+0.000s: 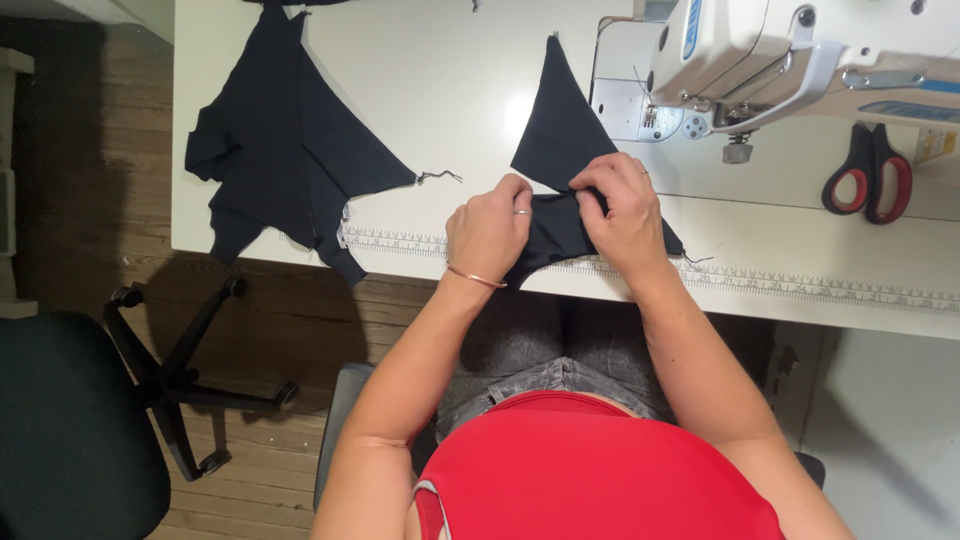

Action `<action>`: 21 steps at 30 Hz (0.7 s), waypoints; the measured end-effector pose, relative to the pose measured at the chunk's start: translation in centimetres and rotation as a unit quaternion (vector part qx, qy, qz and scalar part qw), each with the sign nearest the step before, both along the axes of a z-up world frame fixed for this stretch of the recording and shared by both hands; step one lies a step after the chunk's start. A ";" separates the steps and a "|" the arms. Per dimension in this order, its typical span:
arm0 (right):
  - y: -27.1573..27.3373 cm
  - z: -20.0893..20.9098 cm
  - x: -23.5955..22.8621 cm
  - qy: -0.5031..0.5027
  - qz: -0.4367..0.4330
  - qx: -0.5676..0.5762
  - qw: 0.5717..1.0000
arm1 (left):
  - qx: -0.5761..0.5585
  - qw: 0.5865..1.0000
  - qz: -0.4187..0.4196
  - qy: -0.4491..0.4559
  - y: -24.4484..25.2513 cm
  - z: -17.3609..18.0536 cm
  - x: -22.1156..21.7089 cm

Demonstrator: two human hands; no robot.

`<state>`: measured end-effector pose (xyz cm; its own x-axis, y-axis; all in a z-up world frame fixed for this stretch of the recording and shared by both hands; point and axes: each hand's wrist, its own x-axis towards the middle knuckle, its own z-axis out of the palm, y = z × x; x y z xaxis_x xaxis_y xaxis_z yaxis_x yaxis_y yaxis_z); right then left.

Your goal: Arranging and trimming black fabric pieces on a sewing table using scissors

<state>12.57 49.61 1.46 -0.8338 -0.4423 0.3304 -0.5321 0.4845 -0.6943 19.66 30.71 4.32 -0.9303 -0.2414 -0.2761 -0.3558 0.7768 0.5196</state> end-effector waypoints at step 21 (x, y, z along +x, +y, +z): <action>-1.3 2.0 0.1 -0.036 0.038 0.090 0.995 | 0.035 0.994 0.050 0.092 -0.2 -1.0 2.3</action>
<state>12.69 48.30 3.41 -0.8146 -0.5513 0.1803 -0.5238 0.5654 -0.6372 21.92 30.48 3.31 -0.9393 -0.3207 -0.1221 -0.3222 0.7019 0.6352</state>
